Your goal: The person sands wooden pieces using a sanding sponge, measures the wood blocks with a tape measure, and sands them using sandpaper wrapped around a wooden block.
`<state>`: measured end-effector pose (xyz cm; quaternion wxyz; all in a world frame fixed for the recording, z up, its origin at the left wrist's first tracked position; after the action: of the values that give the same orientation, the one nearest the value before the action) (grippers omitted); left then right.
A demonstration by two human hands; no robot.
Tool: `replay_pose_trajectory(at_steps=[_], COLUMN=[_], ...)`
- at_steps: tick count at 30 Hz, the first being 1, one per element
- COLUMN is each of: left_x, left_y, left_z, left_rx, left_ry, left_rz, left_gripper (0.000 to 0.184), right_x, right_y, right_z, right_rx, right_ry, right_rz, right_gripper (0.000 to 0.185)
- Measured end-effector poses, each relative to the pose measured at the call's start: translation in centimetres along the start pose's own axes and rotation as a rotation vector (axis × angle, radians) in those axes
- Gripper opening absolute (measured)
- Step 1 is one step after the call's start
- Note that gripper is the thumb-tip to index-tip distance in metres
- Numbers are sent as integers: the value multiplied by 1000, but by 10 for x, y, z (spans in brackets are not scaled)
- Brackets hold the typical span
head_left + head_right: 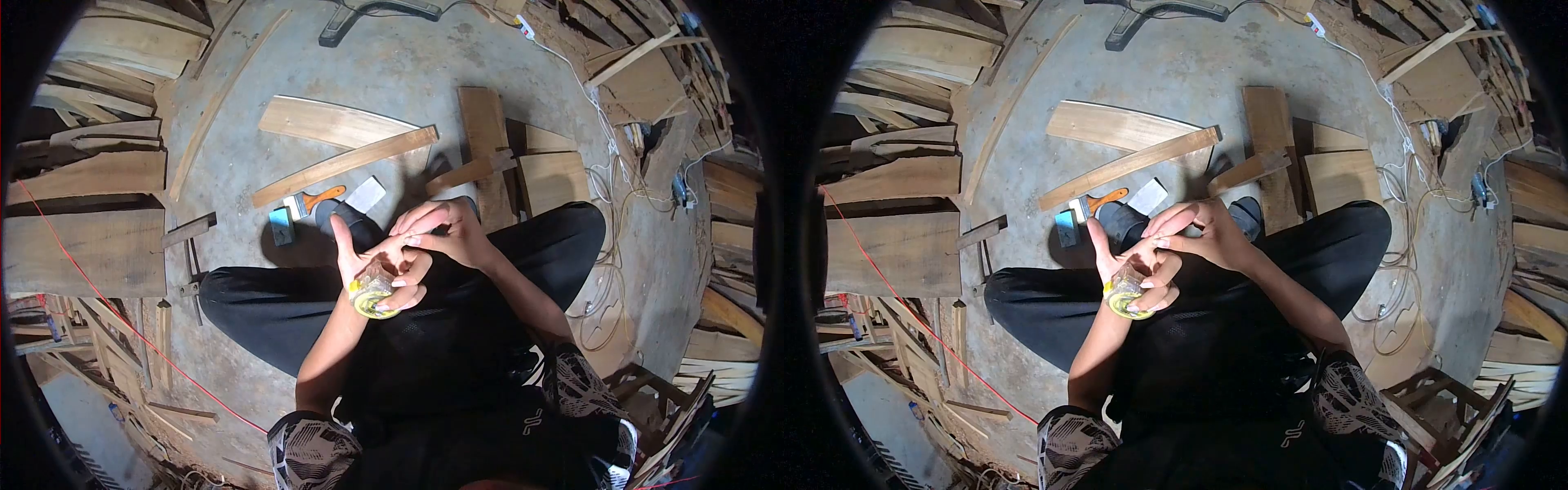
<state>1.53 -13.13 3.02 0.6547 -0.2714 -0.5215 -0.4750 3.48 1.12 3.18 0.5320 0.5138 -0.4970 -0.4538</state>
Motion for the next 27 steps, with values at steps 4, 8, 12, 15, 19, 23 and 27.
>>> replay_pose_trajectory(at_steps=[4,8,12,15,19,23,27], left_x=[-5,-7,-10,-12,-13,-12,-12], left_y=[1,0,-1,-3,-4,-4,-2], left_z=[-4,-5,-5,-5,-6,-6,-6], left_rx=[-15,-34,-30,-42,-26,-35,-33], left_ry=[-36,-25,-6,45,63,72,74], left_rz=[23,43,33,29,35,28,24], left_gripper=[136,136,133,127,127,128,130], right_x=[1,2,1,2,3,4,3], right_y=[8,10,6,8,14,17,18], right_z=[-2,-4,-4,-3,-2,-1,-2], right_rx=[29,74,91,74,58,-4,13], right_ry=[-1,-16,-17,-18,-20,-14,-12], right_rz=[-97,-129,-132,-155,-221,-262,-265], right_gripper=[11,17,18,18,19,18,17])
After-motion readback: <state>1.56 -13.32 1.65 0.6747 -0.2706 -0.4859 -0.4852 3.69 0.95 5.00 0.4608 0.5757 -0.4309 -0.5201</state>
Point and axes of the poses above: each hand's wrist, its own z-axis towards the middle knuckle, its own x-axis out of the palm, y = z × x, the point moved 3 cm from there along z, towards the middle knuckle, and after that the axes turned 13 degrees about x, right-handed, at the moved point
